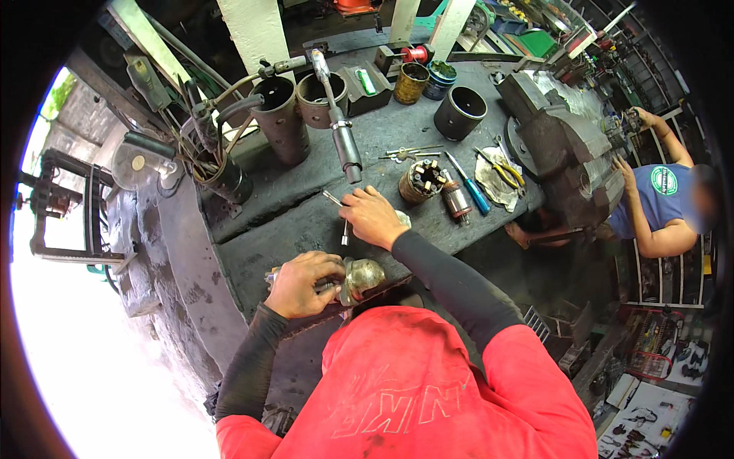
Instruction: The person disassembles and reassembles small electromechanical components on a workbench. They use a T-handle wrench to loosen screws, separate housings, and then reattach parts by hand and with the wrench. The person handles multiple small metal housings, screws, and internal components throughout the process.
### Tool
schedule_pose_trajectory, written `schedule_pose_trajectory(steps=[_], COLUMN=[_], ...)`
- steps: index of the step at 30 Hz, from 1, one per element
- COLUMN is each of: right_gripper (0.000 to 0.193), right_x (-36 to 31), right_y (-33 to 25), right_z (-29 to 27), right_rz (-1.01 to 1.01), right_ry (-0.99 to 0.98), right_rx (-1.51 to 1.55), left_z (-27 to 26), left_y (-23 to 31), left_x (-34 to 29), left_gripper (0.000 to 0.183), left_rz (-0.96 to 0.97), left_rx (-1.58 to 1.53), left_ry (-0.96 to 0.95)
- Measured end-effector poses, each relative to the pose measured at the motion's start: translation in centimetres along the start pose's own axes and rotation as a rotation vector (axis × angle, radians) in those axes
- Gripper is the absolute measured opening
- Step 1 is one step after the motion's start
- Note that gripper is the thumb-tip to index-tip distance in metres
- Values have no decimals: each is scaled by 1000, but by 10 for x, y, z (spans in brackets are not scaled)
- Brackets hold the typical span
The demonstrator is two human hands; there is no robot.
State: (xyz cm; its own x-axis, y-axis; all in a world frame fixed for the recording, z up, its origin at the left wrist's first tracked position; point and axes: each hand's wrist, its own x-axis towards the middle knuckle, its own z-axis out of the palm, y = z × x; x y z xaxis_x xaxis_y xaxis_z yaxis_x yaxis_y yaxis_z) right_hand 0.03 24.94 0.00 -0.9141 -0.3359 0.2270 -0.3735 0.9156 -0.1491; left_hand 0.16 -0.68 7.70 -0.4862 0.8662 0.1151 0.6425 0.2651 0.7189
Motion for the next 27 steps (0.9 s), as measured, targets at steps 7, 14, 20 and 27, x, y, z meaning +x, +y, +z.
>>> schedule_pose_trajectory(steps=[7,14,20,27], right_gripper=[13,30,29,22], right_x=[-5,-60,-58,-66], right_y=[-16,-107,-120,-130], right_z=[-14,-55,-42,-37], right_rz=[144,170,325,436], right_ry=[158,116,93,210], right_rx=[218,557,557,686], left_z=[-8,-7,-20,-14], left_y=[5,-12,-16,-22], left_x=[-10,-12,-12,-14], left_gripper=[57,79,91,93], left_rz=[-57,-133,-176,-178], left_rx=[173,137,135,182], left_ry=[-56,-33,-132,-96])
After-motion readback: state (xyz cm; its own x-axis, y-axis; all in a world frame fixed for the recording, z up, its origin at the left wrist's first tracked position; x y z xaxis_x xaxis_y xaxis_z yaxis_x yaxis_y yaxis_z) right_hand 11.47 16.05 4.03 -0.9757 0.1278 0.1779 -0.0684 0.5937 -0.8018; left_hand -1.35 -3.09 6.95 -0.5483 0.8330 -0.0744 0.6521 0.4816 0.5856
